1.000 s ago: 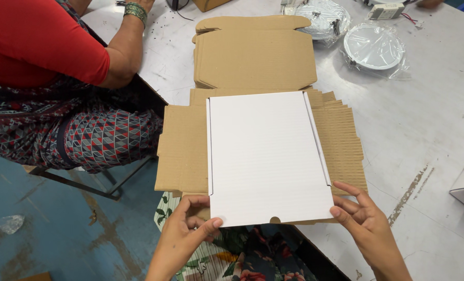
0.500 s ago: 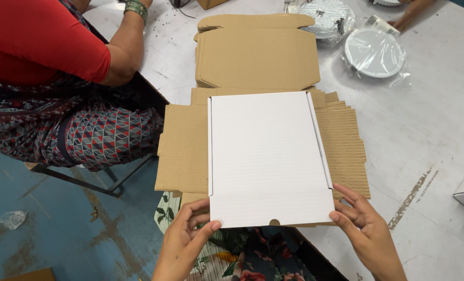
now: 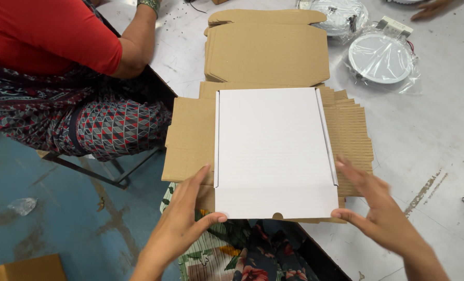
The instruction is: The person folds flat cardboard boxes into shape, places a plastic-wrapped circular item and a small white box inside, then closes the lid. The process is repeated for multiple boxes.
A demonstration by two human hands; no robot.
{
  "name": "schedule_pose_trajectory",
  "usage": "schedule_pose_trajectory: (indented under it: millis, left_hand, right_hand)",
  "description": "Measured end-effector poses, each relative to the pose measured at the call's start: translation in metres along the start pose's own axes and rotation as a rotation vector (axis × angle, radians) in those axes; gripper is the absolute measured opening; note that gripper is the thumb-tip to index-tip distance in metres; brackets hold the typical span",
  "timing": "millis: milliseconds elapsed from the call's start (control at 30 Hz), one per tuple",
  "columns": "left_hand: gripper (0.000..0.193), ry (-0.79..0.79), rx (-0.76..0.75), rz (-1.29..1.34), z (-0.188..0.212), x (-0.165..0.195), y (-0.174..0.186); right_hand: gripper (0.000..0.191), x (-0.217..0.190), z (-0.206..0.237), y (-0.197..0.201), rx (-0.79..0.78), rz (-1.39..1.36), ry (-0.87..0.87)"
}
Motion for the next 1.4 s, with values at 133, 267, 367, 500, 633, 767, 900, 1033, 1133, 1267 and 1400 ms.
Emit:
schedule_pose_trajectory:
  millis: [133,267,367,500,633,767,900,1033,1133,1267,1400]
  left_hand:
    - [0.082,-0.133,-0.184,-0.006,-0.006,0.001,0.009]
    - [0.082,0.033,-0.256,0.040,-0.006,-0.005,0.002]
    - [0.082,0.109,-0.221,-0.015,-0.010,-0.013,-0.005]
    - [0.079,0.129,-0.130,-0.096,-0.015,-0.020,-0.016]
    - [0.074,-0.100,0.008,-0.138,-0.015,-0.022,-0.017]
    - [0.083,-0.147,0.036,-0.017,-0.009,-0.007,-0.014]
    - [0.087,-0.370,0.125,-0.125,0.012,0.033,0.005]
    - [0.071,-0.427,0.300,-0.454,0.008,0.074,0.041]
    - [0.057,-0.206,0.313,-0.566,-0.022,0.093,0.060]
    - [0.050,-0.668,0.528,-0.464,-0.053,0.107,0.074]
    - [0.024,-0.802,0.348,0.023,-0.086,0.102,0.070]
  right_hand:
    - [0.086,0.008,-0.019,0.008,-0.362,-0.308,-0.161]
    - [0.082,0.002,-0.021,0.008,-0.421,-0.244,-0.196]
    - [0.075,-0.001,-0.019,0.001,-0.388,-0.194,-0.286]
    - [0.067,0.006,-0.018,-0.012,-0.255,-0.112,-0.154]
    - [0.063,0.014,-0.017,-0.027,-0.029,-0.115,0.058]
    - [0.054,0.008,-0.013,-0.035,0.062,-0.399,-0.108]
    - [0.059,-0.008,0.000,0.023,0.206,-0.508,0.250]
    - [0.061,-0.036,0.007,0.092,0.204,-0.287,0.204]
    - [0.057,-0.056,-0.018,0.113,0.241,-0.074,0.011]
    - [0.039,-0.071,-0.051,0.119,0.311,-0.013,0.222]
    - [0.025,-0.069,-0.075,0.113,0.345,-0.450,0.434]
Point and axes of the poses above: each hand's wrist, its own z-axis away from the middle knuckle, its own y-axis out of the back of the hand, x = y × z, the point moved 1 cm from there along -z, towards the middle knuckle, and after that the axes turned 14 degrees about -x, right-handed, at the moved point
